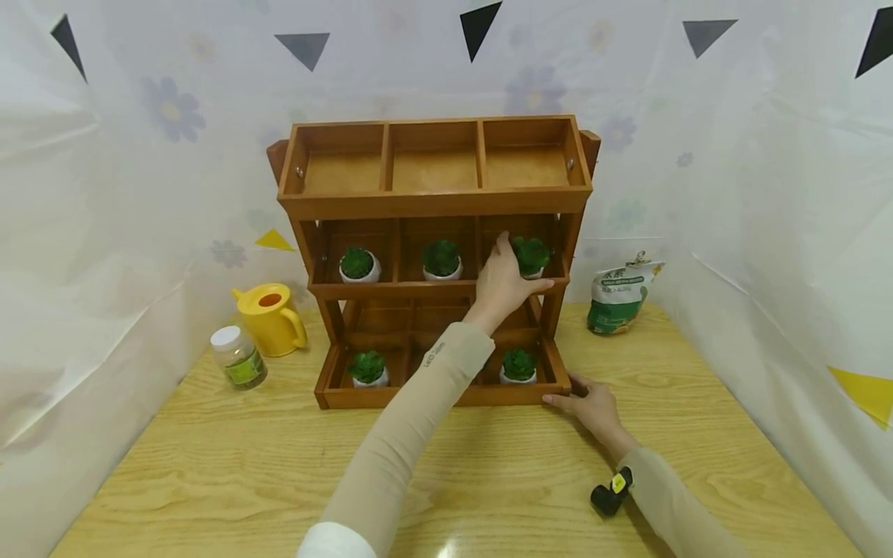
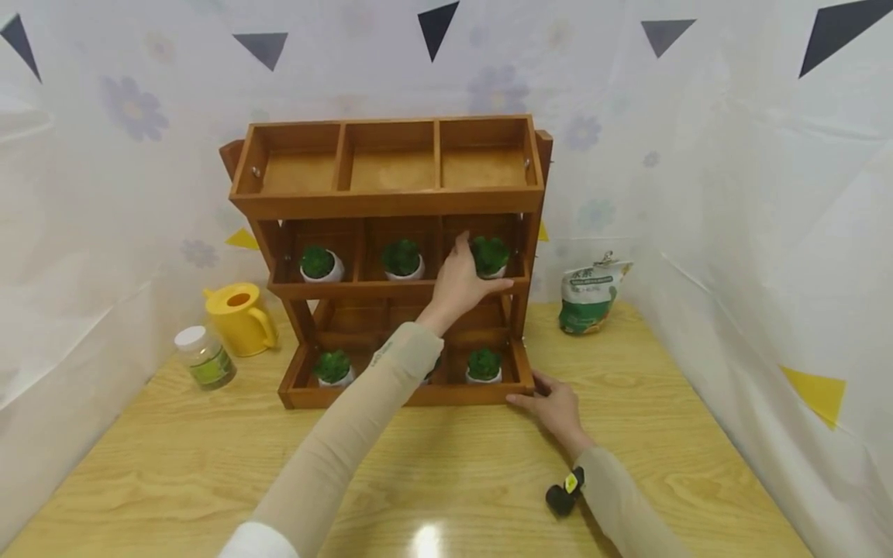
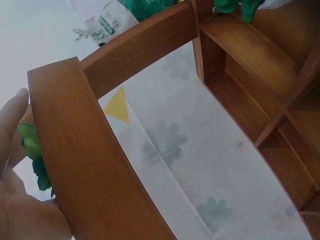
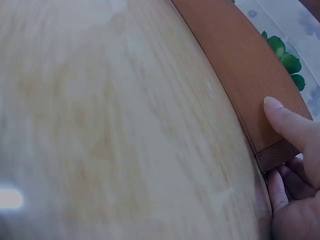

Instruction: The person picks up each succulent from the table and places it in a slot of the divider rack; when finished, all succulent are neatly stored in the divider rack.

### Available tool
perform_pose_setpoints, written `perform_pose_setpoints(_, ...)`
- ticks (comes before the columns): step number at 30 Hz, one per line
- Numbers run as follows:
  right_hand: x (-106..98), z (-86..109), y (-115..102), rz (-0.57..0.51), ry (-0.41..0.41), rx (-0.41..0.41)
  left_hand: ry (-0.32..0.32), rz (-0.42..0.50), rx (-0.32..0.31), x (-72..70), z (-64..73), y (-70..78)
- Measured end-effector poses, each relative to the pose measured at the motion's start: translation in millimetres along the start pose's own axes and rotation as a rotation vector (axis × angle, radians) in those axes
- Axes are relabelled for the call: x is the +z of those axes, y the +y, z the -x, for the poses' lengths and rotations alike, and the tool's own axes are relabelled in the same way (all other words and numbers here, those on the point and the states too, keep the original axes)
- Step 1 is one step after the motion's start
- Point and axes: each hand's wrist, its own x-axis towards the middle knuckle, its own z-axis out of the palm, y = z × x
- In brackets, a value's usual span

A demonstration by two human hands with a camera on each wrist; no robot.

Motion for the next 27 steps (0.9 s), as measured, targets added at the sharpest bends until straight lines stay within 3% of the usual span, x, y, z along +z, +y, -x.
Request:
perform_pose_setpoints(4,2,0.2,1,0.002,-0.008,0.002,0.023,0.076,0.016,-1.5,7.5,-1.0)
perform_pose_setpoints(8,4,2.2,3,0.002,-0.008,0.011,0.025,0.091,0.077,-6.9,25.7,1.6)
perform_pose_setpoints(13,5,2.6,3,0.019,-0.002,0.018,-0.027,0.040,0.195,-19.8,62.6,2.6)
perform_pose_setpoints(17,4,0.3,1,0.028,-0.005,0.009,-0.100,-0.053,0.294,-28.0,99.0,-6.4)
perform_pose_setpoints(20,2,-2.9,0,0.037,0.002,-0.007,-0.141,-0.140,0.369,-30.0,124.5,-21.4)
perform_pose_setpoints(22,1,-5.3,0,0.043,0.004,-0.008,-0.181,-0.183,0.379,-31.9,139.9,-35.6)
perform_pose_setpoints(25,1,-10.0,-1,0.038,-0.015,-0.003,-0.242,-0.205,0.340,-41.1,160.1,-65.8)
perform_pose_setpoints(27,-3,-13.2,0,0.048,-0.057,-0.017,-0.278,-0.221,0.270,-52.2,169.9,-90.5)
